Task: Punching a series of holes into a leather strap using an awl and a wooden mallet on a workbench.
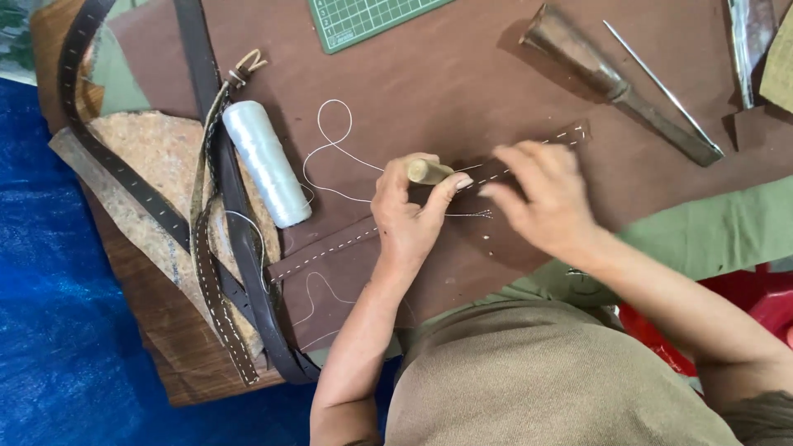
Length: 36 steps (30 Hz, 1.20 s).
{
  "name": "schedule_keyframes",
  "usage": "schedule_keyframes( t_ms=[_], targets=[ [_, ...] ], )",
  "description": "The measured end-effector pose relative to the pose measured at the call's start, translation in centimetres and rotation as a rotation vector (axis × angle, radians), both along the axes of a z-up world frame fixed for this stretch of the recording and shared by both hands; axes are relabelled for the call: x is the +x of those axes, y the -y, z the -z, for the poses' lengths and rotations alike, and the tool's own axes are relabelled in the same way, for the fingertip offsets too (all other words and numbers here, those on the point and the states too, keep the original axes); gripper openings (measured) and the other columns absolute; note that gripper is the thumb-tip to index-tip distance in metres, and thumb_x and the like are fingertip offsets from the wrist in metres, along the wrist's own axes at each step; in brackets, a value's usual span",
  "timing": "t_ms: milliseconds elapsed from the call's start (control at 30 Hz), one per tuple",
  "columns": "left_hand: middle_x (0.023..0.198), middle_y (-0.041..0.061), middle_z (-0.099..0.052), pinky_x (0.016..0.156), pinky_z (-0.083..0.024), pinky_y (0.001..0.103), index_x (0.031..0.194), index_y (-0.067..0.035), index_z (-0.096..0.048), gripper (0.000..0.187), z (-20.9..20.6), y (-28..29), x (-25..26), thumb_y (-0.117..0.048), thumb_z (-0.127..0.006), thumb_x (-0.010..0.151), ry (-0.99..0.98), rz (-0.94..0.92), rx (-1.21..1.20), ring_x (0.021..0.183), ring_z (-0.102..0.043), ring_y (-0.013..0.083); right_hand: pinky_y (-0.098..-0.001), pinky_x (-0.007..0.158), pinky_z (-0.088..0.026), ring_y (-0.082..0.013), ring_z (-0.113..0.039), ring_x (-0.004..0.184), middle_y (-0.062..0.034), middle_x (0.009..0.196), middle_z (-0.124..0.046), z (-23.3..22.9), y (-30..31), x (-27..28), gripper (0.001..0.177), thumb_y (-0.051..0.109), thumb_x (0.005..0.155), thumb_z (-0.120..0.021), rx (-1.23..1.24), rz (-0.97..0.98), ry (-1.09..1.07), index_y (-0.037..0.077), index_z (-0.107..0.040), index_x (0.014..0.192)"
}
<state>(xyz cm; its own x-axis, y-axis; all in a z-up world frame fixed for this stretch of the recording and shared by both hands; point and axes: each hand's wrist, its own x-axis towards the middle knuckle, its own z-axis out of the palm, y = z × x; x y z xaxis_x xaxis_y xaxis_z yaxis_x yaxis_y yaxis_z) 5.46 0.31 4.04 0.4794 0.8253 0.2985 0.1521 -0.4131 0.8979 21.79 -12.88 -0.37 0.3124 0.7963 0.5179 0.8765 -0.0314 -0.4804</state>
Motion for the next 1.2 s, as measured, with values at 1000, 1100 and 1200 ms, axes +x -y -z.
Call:
schedule_keyframes(
  t_ms=[1000, 1100, 1200],
  targets=[
    [0.111, 0.022, -0.071, 0.063, -0.055, 0.026, 0.118, -0.004, -0.055, 0.021, 4.6, -2.5, -8.1, -0.002, -0.064, 0.099, 0.541, -0.193, -0.647, 0.107, -0.073, 0.0391, -0.0411, 0.085, -0.040, -0.0292, -0.053, 0.108, -0.0039, 0.117, -0.053, 1.1, -0.7, -1.3, 0.041, 0.033, 0.091, -0.083, -0.220, 0.062, -0.050, 0.013, -0.074, 0.125],
    [0.115, 0.025, -0.069, 0.068, -0.057, 0.028, 0.118, -0.002, -0.050, 0.025, 4.5, -0.8, -7.1, 0.000, -0.064, 0.098, 0.513, -0.093, -0.577, 0.112, -0.071, 0.0402, -0.0400, 0.086, -0.040, -0.0279, -0.053, 0.109, -0.0031, 0.118, -0.052, 1.2, -0.6, -1.3, 0.039, 0.033, 0.093, -0.082, -0.227, 0.053, -0.058, 0.013, -0.073, 0.126],
    [0.117, 0.024, -0.068, 0.079, -0.060, 0.031, 0.117, -0.002, -0.047, 0.025, 4.1, -0.2, -6.1, -0.002, -0.064, 0.099, 0.454, -0.027, -0.520, 0.117, -0.069, 0.0402, -0.0403, 0.085, -0.040, -0.0282, -0.053, 0.108, -0.0039, 0.117, -0.052, 1.2, -0.5, -1.3, 0.039, 0.033, 0.093, -0.081, -0.220, 0.053, -0.053, 0.014, -0.073, 0.126]
  ],
)
